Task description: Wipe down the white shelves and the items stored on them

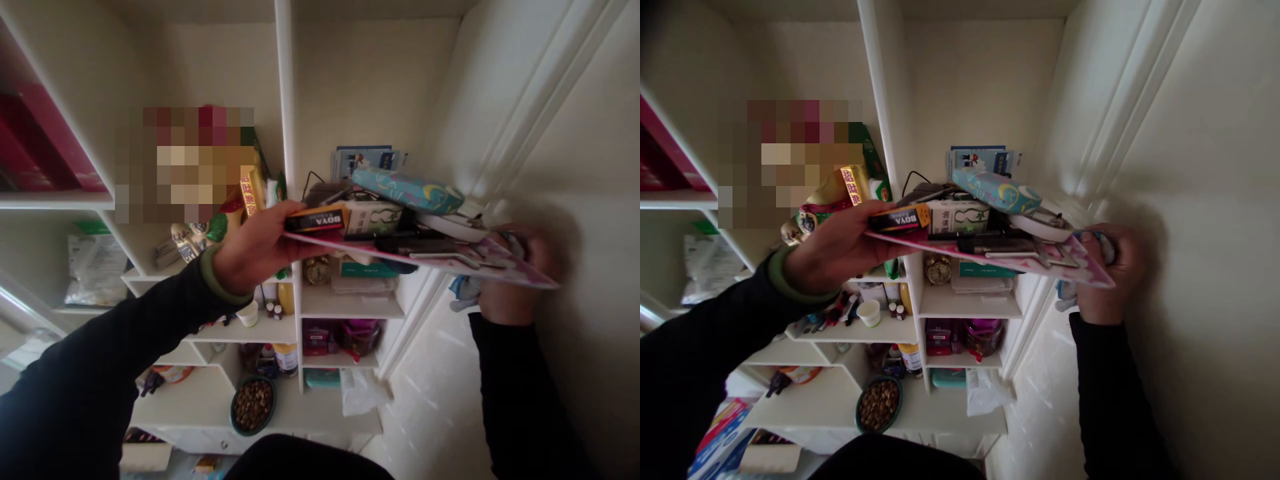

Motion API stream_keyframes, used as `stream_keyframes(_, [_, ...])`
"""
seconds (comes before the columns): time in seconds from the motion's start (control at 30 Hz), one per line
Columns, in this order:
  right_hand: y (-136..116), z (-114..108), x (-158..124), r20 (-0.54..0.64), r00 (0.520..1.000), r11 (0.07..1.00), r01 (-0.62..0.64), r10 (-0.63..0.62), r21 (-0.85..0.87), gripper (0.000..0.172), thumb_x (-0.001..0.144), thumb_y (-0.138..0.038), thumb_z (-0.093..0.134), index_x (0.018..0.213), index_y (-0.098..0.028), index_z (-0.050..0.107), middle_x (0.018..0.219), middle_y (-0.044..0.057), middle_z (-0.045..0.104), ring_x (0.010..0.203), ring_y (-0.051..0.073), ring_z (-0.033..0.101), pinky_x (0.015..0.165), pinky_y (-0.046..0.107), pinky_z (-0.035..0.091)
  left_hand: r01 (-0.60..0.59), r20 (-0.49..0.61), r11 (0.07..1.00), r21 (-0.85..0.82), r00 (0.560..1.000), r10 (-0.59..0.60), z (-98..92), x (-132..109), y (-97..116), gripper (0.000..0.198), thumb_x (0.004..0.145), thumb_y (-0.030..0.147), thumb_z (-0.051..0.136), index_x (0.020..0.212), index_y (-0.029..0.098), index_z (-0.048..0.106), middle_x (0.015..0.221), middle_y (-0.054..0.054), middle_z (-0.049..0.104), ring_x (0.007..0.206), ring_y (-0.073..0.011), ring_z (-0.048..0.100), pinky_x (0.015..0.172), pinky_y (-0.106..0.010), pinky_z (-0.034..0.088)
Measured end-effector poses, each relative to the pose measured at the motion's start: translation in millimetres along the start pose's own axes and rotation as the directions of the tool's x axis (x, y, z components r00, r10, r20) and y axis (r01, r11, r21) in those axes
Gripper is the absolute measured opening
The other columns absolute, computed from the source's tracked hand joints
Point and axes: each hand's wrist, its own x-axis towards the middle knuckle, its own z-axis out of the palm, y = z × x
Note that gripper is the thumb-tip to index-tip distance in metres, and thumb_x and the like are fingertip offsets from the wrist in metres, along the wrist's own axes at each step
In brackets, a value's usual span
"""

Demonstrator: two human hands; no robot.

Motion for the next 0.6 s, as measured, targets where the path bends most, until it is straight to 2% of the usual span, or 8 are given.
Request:
stream_keyframes(0.07, [-3, -1, 2, -0.002, 1.000, 1.000, -0.024, 0.024, -0.007, 0.024, 0.069, -0.049, 0.070, 0.077, -0.027, 0.066, 0.076, 0.002, 0.067, 0.070, 0.022, 0.059, 0.068, 0.039, 0.049, 0.017, 0.001, 1.000, -0.001, 1.000, -0.017, -6.7, -6, -8, 0.033, 0.107, 0.019, 0.052, 0.130, 0.012, 0.074, 0.099, -0.014, 0.086, 0.091, -0.0271, 0.087, 0.097, -0.045, 0.074])
stream_keyframes(0.17, [-6, -3, 7, 0.010, 1.000, 1.000, -0.018, 0.019, -0.026, 0.026, 0.067, -0.052, 0.069, 0.073, -0.027, 0.065, 0.070, 0.002, 0.064, 0.064, 0.020, 0.054, 0.063, 0.038, 0.045, 0.040, -0.015, 0.999, -0.024, 0.999, -0.040, -12.4, -13, -15, 0.027, 0.106, 0.020, 0.055, 0.123, 0.012, 0.077, 0.097, -0.014, 0.086, 0.090, -0.0278, 0.086, 0.097, -0.046, 0.074])
stream_keyframes(0.3, [-2, -5, 12, 0.056, 0.998, 1.000, -0.015, 0.016, -0.026, 0.032, 0.064, -0.057, 0.071, 0.073, -0.027, 0.064, 0.068, 0.001, 0.062, 0.062, 0.019, 0.054, 0.064, 0.038, 0.045, 0.033, -0.056, 0.999, -0.044, 0.998, -0.035, -13.8, -21, -20, 0.021, 0.106, 0.017, 0.059, 0.109, 0.011, 0.078, 0.089, -0.013, 0.085, 0.075, -0.0231, 0.083, 0.085, -0.037, 0.074])
stream_keyframes(0.4, [-1, -7, 12, 0.043, 0.998, 0.999, -0.034, 0.035, -0.028, 0.031, 0.063, -0.057, 0.070, 0.073, -0.028, 0.062, 0.071, 0.001, 0.061, 0.065, 0.021, 0.055, 0.069, 0.042, 0.046, 0.022, -0.086, 0.999, -0.038, 0.996, -0.025, -17.8, -27, -26, 0.019, 0.105, 0.016, 0.061, 0.103, 0.013, 0.079, 0.087, -0.012, 0.084, 0.070, -0.0211, 0.080, 0.076, -0.032, 0.072])
stream_keyframes(0.6, [-17, -9, 2, -0.048, 0.999, 0.998, -0.024, 0.021, -0.059, 0.019, 0.066, -0.047, 0.065, 0.071, -0.030, 0.057, 0.075, 0.004, 0.060, 0.076, 0.027, 0.060, 0.074, 0.047, 0.050, 0.061, -0.139, 0.998, 0.023, 0.989, -0.057, -46.1, -46, -49, 0.015, 0.099, 0.017, 0.069, 0.087, 0.015, 0.079, 0.087, -0.009, 0.084, 0.069, -0.0179, 0.076, 0.064, -0.024, 0.065])
